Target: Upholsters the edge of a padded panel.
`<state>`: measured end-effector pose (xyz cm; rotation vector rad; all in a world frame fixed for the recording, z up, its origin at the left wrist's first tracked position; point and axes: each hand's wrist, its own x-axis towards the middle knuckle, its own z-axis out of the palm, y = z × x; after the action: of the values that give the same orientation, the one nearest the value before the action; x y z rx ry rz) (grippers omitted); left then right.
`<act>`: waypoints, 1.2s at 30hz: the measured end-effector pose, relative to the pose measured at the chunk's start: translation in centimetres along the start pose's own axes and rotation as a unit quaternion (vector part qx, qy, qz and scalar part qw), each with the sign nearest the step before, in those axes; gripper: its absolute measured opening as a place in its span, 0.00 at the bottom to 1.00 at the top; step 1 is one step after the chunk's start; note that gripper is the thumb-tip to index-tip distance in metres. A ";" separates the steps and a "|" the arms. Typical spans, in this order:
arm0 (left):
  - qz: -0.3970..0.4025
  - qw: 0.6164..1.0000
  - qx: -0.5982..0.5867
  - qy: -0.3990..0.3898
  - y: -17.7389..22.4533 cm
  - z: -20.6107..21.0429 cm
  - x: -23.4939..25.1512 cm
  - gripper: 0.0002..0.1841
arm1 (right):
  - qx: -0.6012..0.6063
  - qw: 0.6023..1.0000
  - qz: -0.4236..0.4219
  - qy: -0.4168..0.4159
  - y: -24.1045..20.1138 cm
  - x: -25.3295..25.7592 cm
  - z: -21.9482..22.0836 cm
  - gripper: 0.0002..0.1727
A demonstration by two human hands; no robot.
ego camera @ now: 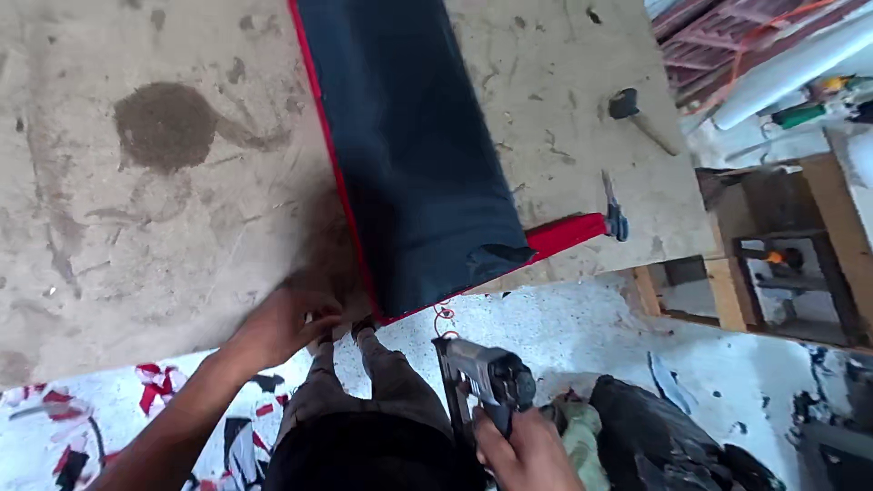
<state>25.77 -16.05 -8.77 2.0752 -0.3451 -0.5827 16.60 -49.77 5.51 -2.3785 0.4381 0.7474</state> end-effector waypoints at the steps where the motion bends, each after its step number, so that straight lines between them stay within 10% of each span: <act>1: 0.088 0.996 0.027 0.008 2.4 -0.8 3.2 0.10 | 0.014 1.000 0.009 0.007 1.5 -0.6 -1.0 0.16; 7: 0.523 0.798 0.240 -0.178 17.5 4.8 27.8 0.16 | 0.102 0.990 0.049 0.086 10.1 -2.5 -3.3 0.21; 10: 0.575 0.673 0.342 -0.315 21.8 11.0 36.8 0.27 | 0.172 0.974 0.089 0.119 13.1 -2.2 -3.9 0.22; 15: 0.569 0.553 0.380 -0.475 25.4 16.3 42.2 0.07 | 0.244 0.948 0.135 0.155 17.3 -1.6 -4.2 0.22; 36: 0.657 0.514 0.209 -0.510 21.9 21.2 46.9 0.06 | 0.007 0.985 -0.038 0.167 11.4 14.5 -9.7 0.23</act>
<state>53.96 -64.26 -12.76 0.9139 -2.6261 -0.6318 26.67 -66.42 -1.89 -2.4975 0.4840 0.3080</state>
